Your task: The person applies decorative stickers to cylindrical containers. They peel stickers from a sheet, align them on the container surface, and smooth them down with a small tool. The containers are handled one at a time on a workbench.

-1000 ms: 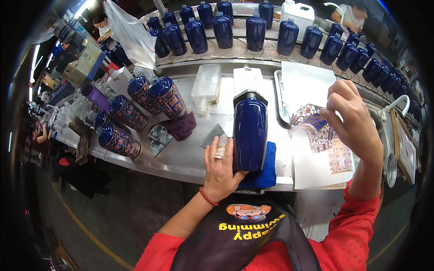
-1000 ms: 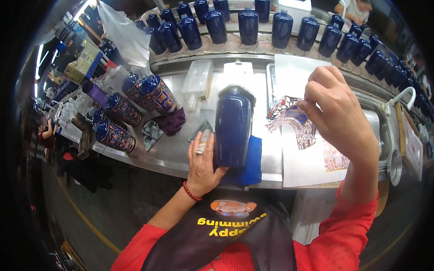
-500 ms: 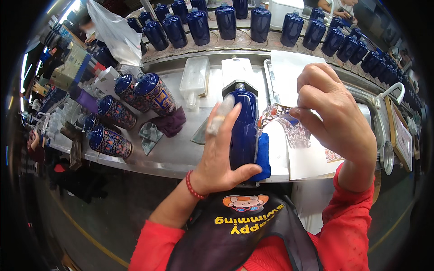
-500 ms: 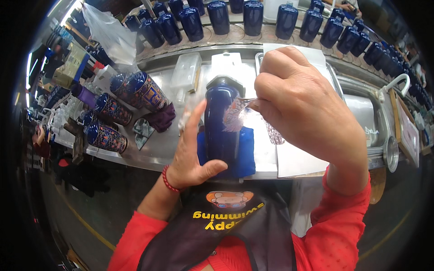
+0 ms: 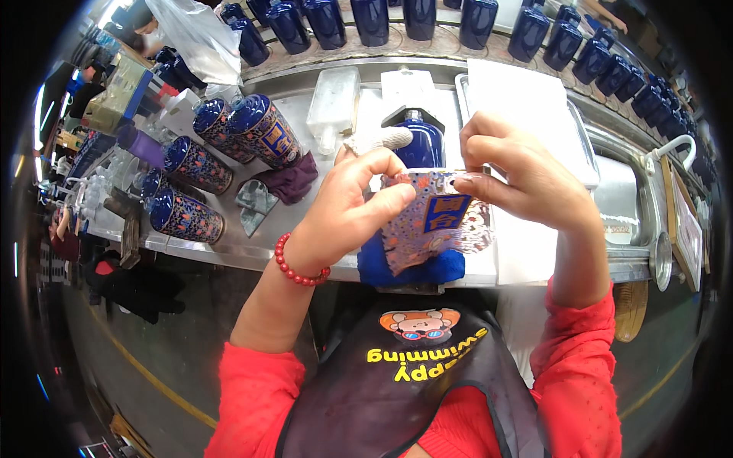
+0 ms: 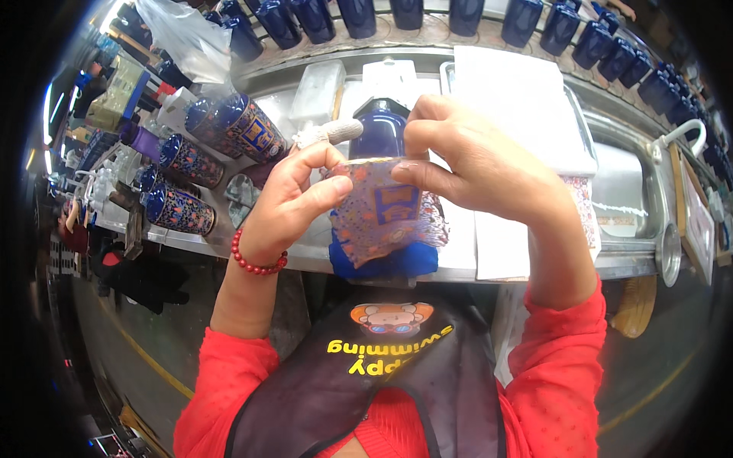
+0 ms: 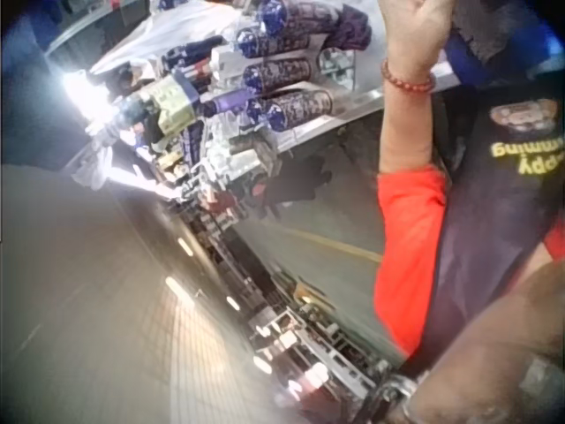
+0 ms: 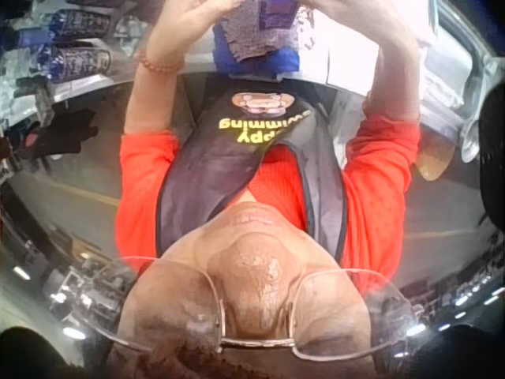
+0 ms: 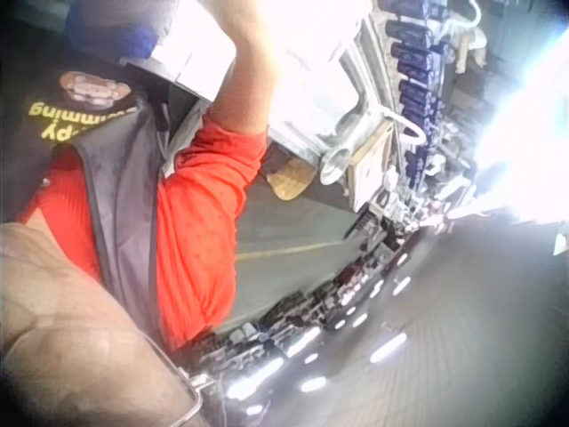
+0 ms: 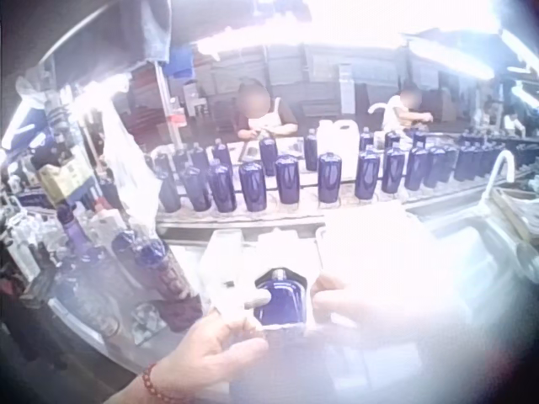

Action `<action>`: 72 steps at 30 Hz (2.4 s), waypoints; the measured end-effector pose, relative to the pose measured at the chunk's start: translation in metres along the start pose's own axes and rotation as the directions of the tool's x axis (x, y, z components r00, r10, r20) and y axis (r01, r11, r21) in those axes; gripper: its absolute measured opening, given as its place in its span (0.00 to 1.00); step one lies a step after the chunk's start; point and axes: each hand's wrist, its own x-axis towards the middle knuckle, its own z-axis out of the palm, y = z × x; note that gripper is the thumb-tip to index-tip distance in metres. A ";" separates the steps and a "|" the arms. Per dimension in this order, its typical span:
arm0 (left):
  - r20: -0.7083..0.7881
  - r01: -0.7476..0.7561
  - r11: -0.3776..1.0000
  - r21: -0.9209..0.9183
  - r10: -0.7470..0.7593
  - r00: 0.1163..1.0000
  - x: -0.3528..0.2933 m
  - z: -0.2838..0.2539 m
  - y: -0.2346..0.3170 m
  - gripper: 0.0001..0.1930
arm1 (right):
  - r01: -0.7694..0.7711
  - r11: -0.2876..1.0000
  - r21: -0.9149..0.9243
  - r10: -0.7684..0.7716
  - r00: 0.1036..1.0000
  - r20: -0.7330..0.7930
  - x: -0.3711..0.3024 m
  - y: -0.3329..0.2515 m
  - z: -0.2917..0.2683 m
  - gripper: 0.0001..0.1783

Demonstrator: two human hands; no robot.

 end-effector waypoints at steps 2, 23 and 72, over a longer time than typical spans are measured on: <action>-0.043 0.037 0.998 0.060 -0.034 0.998 0.005 -0.004 -0.016 0.10 | -0.030 0.997 0.067 0.028 0.999 0.031 0.006 0.020 0.013 0.16; -0.145 0.089 0.982 -0.169 -0.114 0.983 0.026 -0.012 -0.070 0.11 | -0.063 0.848 0.527 0.049 0.998 0.040 0.026 0.080 0.023 0.18; -0.117 -0.313 0.885 0.343 0.371 0.921 -0.017 0.016 -0.111 0.41 | -0.141 0.988 0.062 0.154 0.915 -0.373 -0.052 0.029 0.125 0.34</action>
